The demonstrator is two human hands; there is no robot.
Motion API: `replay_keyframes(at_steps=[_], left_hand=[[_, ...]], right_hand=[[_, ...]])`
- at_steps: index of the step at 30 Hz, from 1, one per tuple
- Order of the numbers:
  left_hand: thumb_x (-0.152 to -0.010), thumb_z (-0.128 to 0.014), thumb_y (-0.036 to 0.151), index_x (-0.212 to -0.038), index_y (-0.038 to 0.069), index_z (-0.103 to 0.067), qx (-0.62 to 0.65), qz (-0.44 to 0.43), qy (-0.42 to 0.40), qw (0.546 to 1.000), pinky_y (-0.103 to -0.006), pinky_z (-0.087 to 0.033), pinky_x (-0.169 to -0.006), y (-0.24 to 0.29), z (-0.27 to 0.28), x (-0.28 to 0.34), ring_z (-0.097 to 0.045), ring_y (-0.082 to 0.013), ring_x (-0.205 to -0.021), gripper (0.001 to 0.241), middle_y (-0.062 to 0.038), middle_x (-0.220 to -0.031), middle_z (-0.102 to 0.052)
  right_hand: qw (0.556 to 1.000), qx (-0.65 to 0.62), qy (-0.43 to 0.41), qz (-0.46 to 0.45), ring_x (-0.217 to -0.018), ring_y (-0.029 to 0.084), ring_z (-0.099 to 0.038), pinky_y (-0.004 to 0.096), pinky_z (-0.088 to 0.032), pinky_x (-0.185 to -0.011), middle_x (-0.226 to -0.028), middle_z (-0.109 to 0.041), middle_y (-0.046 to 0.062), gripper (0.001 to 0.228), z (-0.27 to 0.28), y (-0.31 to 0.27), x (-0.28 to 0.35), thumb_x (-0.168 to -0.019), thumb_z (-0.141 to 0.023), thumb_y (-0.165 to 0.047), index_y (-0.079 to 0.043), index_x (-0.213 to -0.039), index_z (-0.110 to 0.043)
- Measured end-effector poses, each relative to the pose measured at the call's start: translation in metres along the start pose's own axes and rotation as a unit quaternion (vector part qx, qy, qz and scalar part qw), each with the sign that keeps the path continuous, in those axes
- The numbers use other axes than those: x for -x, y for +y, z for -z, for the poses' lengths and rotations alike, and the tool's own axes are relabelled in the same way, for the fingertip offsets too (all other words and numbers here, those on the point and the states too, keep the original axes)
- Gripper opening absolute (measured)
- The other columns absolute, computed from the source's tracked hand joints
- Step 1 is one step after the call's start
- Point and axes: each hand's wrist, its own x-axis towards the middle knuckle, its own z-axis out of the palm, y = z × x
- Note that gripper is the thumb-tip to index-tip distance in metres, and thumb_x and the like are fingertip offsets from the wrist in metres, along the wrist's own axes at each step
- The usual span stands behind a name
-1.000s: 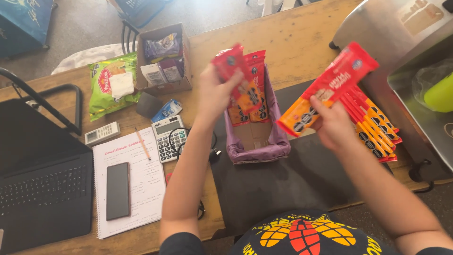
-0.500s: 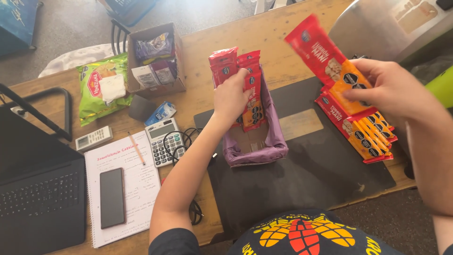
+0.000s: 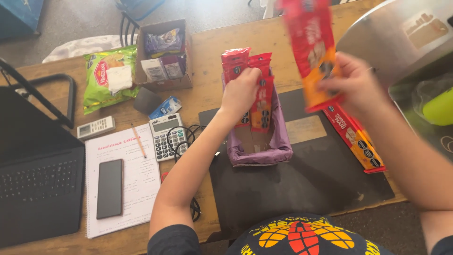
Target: Organizing various snack bars and packages from a desk and a basket into a cardboard box.
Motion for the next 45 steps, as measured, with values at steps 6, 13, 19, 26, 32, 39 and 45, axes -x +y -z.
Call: replay_keyframes(at_steps=[6, 13, 19, 26, 32, 39, 45], left_hand=[[-0.089, -0.056, 0.013, -0.103, 0.024, -0.054, -0.157, -0.054, 0.06, 0.984, -0.044, -0.062, -0.062, -0.021, -0.028, 0.005, -0.075, -0.029, -0.071, 0.018, 0.003, -0.1, -0.06], [-0.094, -0.061, 0.025, -0.101, 0.027, -0.06, 0.061, 0.081, 0.036, 0.994, -0.0492, -0.059, -0.08, -0.007, 0.023, 0.018, -0.073, -0.0316, -0.094, 0.008, 0.001, -0.093, -0.068], [-0.091, -0.065, 0.037, -0.104, 0.024, -0.061, -0.011, 0.129, -0.084, 0.988, -0.0542, -0.059, -0.079, 0.009, 0.045, 0.048, -0.076, -0.0364, -0.09, 0.019, -0.005, -0.09, -0.075], [-0.097, -0.05, 0.032, -0.117, 0.019, -0.069, -0.076, 0.014, -0.445, 0.892, -0.0499, -0.056, -0.071, 0.045, 0.022, 0.058, -0.072, -0.0367, -0.09, 0.03, -0.013, -0.102, -0.074], [-0.092, -0.055, 0.038, -0.116, 0.015, -0.067, -0.113, -0.08, -0.479, 0.867, -0.0541, -0.057, -0.08, 0.043, -0.012, 0.07, -0.071, -0.0397, -0.103, 0.035, -0.015, -0.118, -0.072], [-0.095, -0.056, 0.032, -0.107, 0.009, -0.062, -0.019, -0.112, -0.341, 0.933, -0.0516, -0.049, -0.074, 0.068, 0.063, 0.081, -0.067, -0.0398, -0.086, 0.026, -0.014, -0.095, -0.069], [-0.093, -0.064, 0.037, -0.124, 0.007, -0.059, 0.075, -0.15, -0.332, 0.928, -0.0498, -0.048, -0.077, 0.097, 0.071, 0.107, -0.065, -0.039, -0.097, 0.043, -0.014, -0.107, -0.069]], right_hand=[[0.993, -0.1, -0.016, 0.062, -0.105, 0.022, -0.073, 0.04, -0.061, -0.091, -0.114, -0.074, 0.01, 0.061, -0.041, 0.102, -0.039, -0.07, -0.085, 0.005, -0.007, -0.127, -0.067], [0.982, 0.152, -0.105, 0.03, -0.084, 0.016, -0.07, 0.036, -0.055, -0.083, -0.087, -0.075, 0.005, 0.033, -0.052, 0.092, -0.061, -0.07, -0.092, -0.012, -0.01, -0.099, -0.078], [0.923, 0.359, -0.115, 0.08, -0.093, 0.028, -0.075, 0.04, -0.056, -0.083, -0.086, -0.078, 0.005, 0.026, -0.053, 0.092, -0.081, -0.077, -0.088, -0.025, -0.021, -0.102, -0.08], [0.935, 0.311, -0.029, 0.171, -0.096, 0.015, -0.061, 0.03, -0.047, -0.08, -0.113, -0.063, 0.007, 0.042, -0.047, 0.06, -0.078, -0.086, -0.084, -0.017, -0.013, -0.125, -0.068], [0.958, 0.204, 0.068, 0.188, -0.098, 0.013, -0.065, 0.026, -0.054, -0.092, -0.109, -0.066, 0.005, 0.038, 0.018, 0.027, -0.037, -0.094, -0.076, -0.007, -0.012, -0.129, -0.063], [0.873, 0.416, 0.252, 0.035, -0.085, 0.02, -0.064, 0.036, -0.05, -0.077, -0.097, -0.07, 0.005, 0.017, 0.127, 0.106, 0.015, -0.096, -0.073, -0.018, -0.012, -0.112, -0.073], [0.682, 0.701, 0.195, -0.075, -0.095, 0.035, -0.069, 0.048, -0.055, -0.078, -0.104, -0.07, 0.01, 0.03, 0.128, 0.213, 0.063, -0.088, -0.066, -0.041, -0.016, -0.105, -0.071]])
